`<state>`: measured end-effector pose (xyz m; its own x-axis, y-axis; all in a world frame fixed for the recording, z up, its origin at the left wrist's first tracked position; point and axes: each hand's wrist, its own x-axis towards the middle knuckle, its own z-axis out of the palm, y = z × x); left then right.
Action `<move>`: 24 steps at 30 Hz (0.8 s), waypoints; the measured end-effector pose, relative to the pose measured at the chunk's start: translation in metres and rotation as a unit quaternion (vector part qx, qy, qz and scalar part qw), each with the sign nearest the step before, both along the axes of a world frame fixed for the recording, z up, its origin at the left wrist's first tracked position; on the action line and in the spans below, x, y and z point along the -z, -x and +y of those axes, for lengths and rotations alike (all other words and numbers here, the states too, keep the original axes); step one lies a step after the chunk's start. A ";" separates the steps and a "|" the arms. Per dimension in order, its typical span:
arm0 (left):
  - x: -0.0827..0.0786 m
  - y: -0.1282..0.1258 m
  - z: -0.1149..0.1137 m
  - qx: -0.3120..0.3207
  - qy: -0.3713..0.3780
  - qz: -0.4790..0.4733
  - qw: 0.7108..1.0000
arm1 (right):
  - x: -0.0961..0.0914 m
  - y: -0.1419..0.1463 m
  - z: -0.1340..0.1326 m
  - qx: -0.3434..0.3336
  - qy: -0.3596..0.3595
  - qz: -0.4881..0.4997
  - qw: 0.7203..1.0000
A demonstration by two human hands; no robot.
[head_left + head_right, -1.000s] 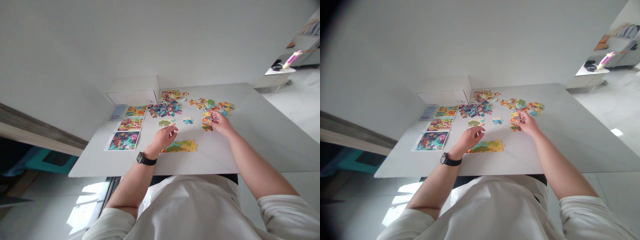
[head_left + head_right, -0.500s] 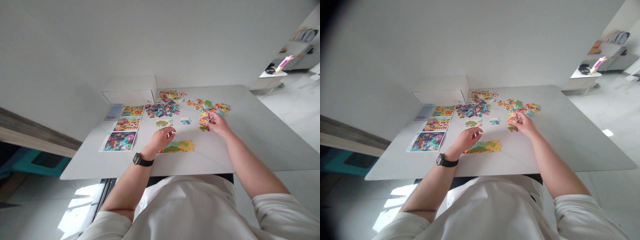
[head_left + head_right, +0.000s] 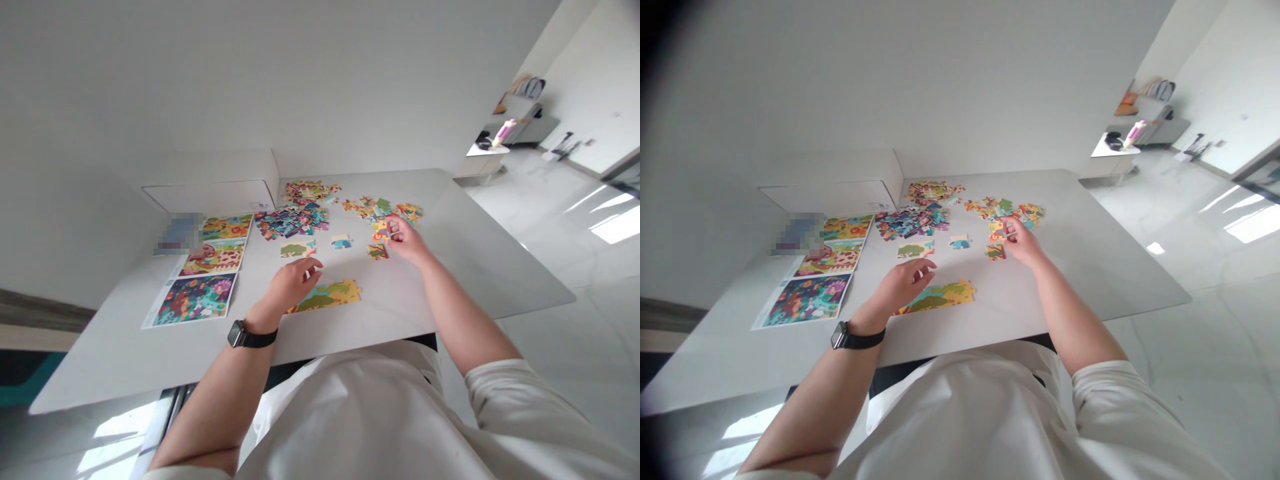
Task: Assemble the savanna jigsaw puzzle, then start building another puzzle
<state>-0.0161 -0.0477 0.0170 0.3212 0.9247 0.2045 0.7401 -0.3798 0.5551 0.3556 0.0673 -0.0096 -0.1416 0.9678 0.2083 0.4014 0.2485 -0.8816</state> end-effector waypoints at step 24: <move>-0.003 -0.005 -0.005 0.021 0.011 0.021 0.999 | -0.004 -0.032 -0.055 -0.153 0.138 -0.104 0.973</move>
